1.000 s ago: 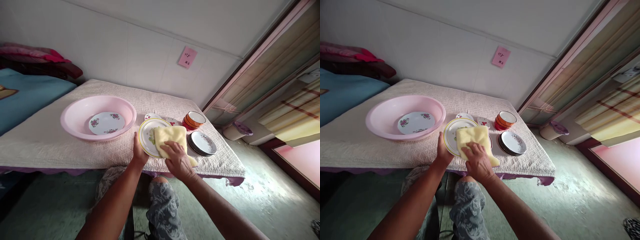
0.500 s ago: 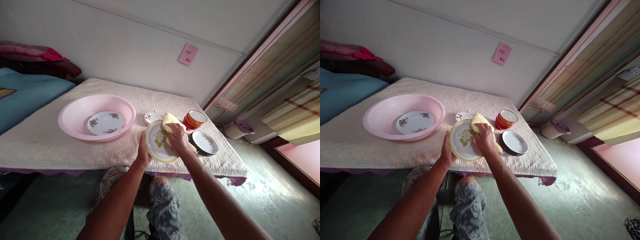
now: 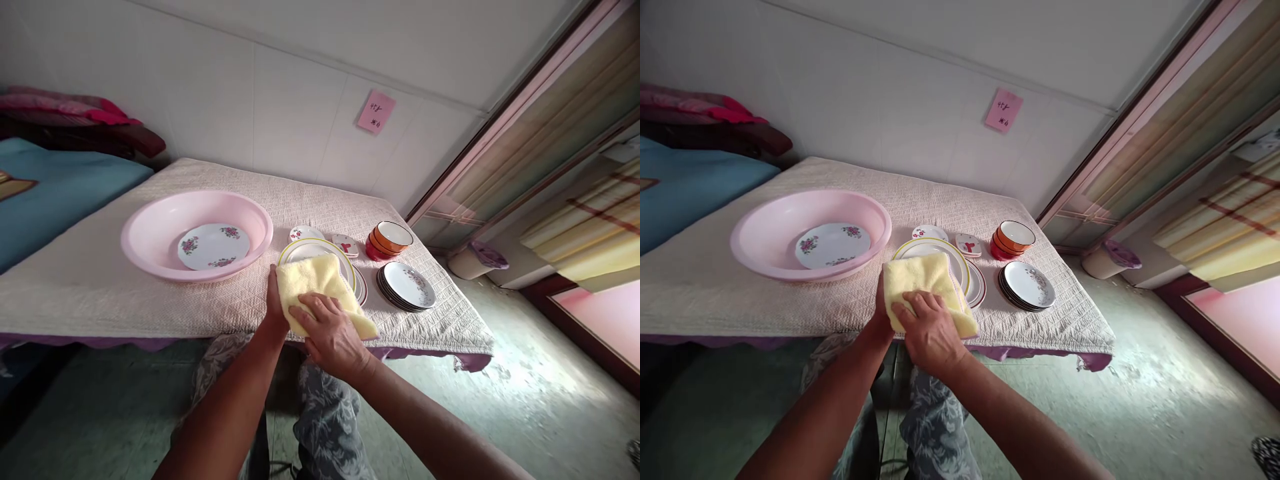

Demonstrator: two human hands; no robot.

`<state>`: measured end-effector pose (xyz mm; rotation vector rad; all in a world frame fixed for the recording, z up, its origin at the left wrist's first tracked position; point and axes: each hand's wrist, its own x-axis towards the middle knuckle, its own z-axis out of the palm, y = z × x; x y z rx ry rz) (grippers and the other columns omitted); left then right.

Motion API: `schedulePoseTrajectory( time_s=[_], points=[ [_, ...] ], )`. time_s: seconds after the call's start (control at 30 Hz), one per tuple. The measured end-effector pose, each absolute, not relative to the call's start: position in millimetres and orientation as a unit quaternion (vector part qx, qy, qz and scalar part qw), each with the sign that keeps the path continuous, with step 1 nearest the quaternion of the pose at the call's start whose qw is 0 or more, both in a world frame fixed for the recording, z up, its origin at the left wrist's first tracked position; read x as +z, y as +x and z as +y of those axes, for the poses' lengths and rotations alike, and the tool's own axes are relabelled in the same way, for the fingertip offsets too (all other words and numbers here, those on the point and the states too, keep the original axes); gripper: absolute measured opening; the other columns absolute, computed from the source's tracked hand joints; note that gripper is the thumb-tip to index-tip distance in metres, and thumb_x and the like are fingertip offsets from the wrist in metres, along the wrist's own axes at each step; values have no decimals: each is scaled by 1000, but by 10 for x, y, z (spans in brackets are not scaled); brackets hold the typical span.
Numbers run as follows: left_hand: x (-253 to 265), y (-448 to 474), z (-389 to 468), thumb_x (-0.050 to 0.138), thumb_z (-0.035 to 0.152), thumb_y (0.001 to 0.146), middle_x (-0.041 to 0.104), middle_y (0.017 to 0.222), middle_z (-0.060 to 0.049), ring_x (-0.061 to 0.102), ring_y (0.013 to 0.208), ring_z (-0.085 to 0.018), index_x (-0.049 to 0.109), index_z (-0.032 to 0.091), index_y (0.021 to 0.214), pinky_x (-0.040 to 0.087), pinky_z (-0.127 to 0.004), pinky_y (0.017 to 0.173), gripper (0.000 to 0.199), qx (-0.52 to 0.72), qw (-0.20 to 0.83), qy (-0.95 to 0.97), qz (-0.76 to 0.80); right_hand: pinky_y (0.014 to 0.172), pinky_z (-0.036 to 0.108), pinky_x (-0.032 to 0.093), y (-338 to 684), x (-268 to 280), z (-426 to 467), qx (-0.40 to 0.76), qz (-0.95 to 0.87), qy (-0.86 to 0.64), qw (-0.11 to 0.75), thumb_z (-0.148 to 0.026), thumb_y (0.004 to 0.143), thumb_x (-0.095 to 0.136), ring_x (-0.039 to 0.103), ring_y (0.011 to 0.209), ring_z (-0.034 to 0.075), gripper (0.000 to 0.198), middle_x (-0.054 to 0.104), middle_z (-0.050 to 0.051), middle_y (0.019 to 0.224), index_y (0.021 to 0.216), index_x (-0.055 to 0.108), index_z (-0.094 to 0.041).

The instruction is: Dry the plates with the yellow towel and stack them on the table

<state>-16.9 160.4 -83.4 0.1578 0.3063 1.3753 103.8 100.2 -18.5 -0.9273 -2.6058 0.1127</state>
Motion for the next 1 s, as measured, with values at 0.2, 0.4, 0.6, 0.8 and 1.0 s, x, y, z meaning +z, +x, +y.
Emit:
schedulePoseTrajectory(
  time_s=[0.2, 0.4, 0.6, 0.8, 1.0],
  points=[
    [-665, -148, 1595, 35, 59, 92, 69, 114, -17, 55, 123, -33, 63, 8, 120, 40, -45, 105, 65, 662, 731, 44, 160, 94, 52, 40, 1477, -265, 1075, -68, -933, -312, 167, -10, 67, 51, 45, 120, 34, 61, 54, 18, 127, 128, 55, -15],
    [-718, -130, 1615, 39, 58, 92, 67, 122, -13, 54, 124, -31, 62, 15, 123, 42, -46, 104, 58, 672, 715, 55, 185, 98, 52, 36, 1792, -282, 1264, -74, -917, -366, 143, -12, 66, 54, 44, 124, 35, 66, 51, 16, 131, 132, 53, -19],
    [-742, -96, 1631, 40, 57, 91, 67, 122, -12, 55, 123, -31, 63, 16, 123, 42, -46, 103, 57, 672, 714, 65, 184, 103, 54, 33, 1854, -389, 1324, -48, -907, -395, 135, -10, 65, 55, 38, 131, 36, 71, 46, 16, 138, 135, 51, -20],
    [-693, -69, 1628, 35, 55, 94, 69, 117, -15, 55, 122, -31, 63, 10, 120, 41, -45, 106, 59, 656, 730, 51, 187, 102, 55, 36, 1575, -476, 1152, 59, -886, -408, 211, -8, 62, 51, 42, 125, 34, 69, 48, 12, 134, 130, 54, -22],
    [-778, -30, 1604, 36, 55, 93, 70, 106, -13, 58, 119, -30, 66, 11, 112, 43, -41, 105, 56, 646, 739, 62, 179, 97, 49, 40, 1066, -437, 1270, 112, -885, -367, 264, -9, 67, 49, 48, 113, 29, 62, 53, 11, 127, 127, 56, -22]
  ],
)
